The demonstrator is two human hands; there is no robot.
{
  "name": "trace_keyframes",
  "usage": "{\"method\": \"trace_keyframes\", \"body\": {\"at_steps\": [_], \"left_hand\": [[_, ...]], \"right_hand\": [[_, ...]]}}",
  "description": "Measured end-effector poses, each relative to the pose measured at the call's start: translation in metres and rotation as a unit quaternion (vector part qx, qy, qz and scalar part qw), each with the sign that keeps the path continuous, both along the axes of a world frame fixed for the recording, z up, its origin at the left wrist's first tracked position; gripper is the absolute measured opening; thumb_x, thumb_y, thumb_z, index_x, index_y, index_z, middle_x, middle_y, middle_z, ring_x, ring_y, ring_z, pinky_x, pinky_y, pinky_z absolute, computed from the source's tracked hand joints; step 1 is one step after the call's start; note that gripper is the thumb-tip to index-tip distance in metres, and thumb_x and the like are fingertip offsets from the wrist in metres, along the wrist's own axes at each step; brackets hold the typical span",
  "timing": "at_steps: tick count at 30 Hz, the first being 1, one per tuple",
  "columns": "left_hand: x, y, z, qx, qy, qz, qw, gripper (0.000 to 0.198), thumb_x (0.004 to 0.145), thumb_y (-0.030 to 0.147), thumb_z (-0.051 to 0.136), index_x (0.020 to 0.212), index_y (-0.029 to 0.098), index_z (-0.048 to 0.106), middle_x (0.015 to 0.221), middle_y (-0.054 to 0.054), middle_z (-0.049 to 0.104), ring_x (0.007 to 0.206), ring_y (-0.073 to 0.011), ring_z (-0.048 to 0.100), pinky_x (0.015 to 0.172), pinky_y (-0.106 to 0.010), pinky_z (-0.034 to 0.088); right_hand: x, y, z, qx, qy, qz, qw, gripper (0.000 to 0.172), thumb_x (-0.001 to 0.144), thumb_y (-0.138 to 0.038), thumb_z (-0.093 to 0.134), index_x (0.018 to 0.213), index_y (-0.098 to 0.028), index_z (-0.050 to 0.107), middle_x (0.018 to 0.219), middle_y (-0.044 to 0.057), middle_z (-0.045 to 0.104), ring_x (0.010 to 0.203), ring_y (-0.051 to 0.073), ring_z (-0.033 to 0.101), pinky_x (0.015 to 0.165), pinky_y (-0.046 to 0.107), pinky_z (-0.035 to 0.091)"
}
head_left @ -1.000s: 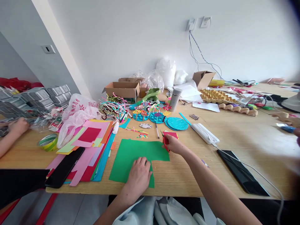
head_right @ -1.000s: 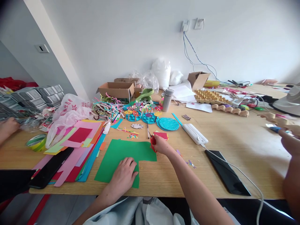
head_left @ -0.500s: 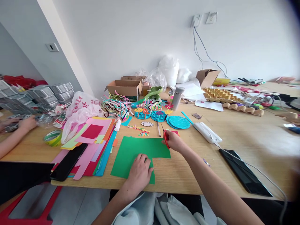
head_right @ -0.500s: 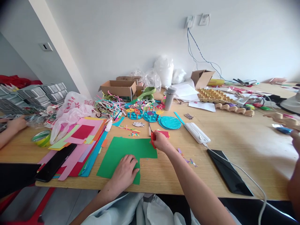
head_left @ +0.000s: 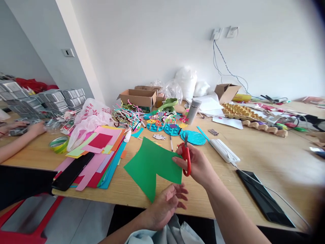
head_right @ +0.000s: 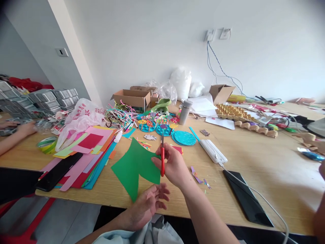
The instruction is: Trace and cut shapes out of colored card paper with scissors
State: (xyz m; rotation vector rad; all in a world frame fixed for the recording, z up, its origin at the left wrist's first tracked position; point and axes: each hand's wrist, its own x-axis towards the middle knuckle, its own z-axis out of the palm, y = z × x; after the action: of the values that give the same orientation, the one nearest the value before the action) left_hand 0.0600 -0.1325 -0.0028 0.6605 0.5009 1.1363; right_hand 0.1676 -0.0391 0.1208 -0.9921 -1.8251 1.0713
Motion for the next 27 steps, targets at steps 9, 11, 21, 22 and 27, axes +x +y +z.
{"method": "trace_keyframes", "body": {"at_steps": [9,11,21,22,27], "left_hand": [[-0.025,0.032,0.041,-0.051,-0.169,0.188,0.966,0.054,0.083,0.05,0.056,0.129,0.022,0.053,0.117,-0.011,0.065,0.117,-0.0298,0.054,0.101,-0.049,0.037],[-0.033,0.04,0.053,-0.081,-0.136,0.228,0.961,0.051,0.084,0.043,0.058,0.13,0.023,0.052,0.117,-0.011,0.065,0.113,-0.0306,0.058,0.099,-0.05,0.039],[-0.068,0.104,0.075,0.048,0.007,0.387,0.921,0.047,0.073,0.03,0.073,0.118,0.024,0.061,0.126,-0.006,0.061,0.129,-0.0258,0.044,0.109,-0.041,0.034],[-0.074,0.11,0.08,0.053,0.01,0.38,0.923,0.047,0.073,0.031,0.073,0.118,0.023,0.061,0.126,-0.006,0.06,0.128,-0.0264,0.045,0.109,-0.042,0.034],[-0.101,0.127,0.114,0.09,-0.006,0.369,0.925,0.05,0.071,0.03,0.074,0.119,0.023,0.059,0.126,-0.008,0.061,0.124,-0.0282,0.049,0.105,-0.048,0.037]], "right_hand": [[0.022,-0.045,-0.027,-0.081,0.148,-0.126,0.978,0.029,0.07,-0.037,0.073,0.075,-0.021,0.05,0.075,-0.003,0.05,0.056,0.009,0.041,0.049,0.022,0.035],[0.023,-0.047,-0.036,-0.089,0.147,-0.125,0.977,0.03,0.069,-0.038,0.073,0.075,-0.021,0.05,0.072,-0.003,0.05,0.055,0.01,0.042,0.048,0.022,0.036],[0.017,-0.014,-0.052,-0.063,0.116,-0.112,0.985,0.038,0.072,-0.056,0.067,0.074,-0.02,0.052,0.067,0.004,0.063,0.06,0.017,0.058,0.053,0.028,0.045],[0.017,-0.008,-0.051,-0.06,0.106,-0.12,0.985,0.039,0.073,-0.057,0.065,0.074,-0.02,0.054,0.069,0.005,0.065,0.063,0.019,0.061,0.055,0.029,0.046],[0.017,0.021,-0.047,-0.065,0.104,-0.158,0.98,0.045,0.072,-0.061,0.064,0.082,-0.017,0.058,0.072,0.008,0.068,0.068,0.022,0.065,0.063,0.033,0.05]]}}
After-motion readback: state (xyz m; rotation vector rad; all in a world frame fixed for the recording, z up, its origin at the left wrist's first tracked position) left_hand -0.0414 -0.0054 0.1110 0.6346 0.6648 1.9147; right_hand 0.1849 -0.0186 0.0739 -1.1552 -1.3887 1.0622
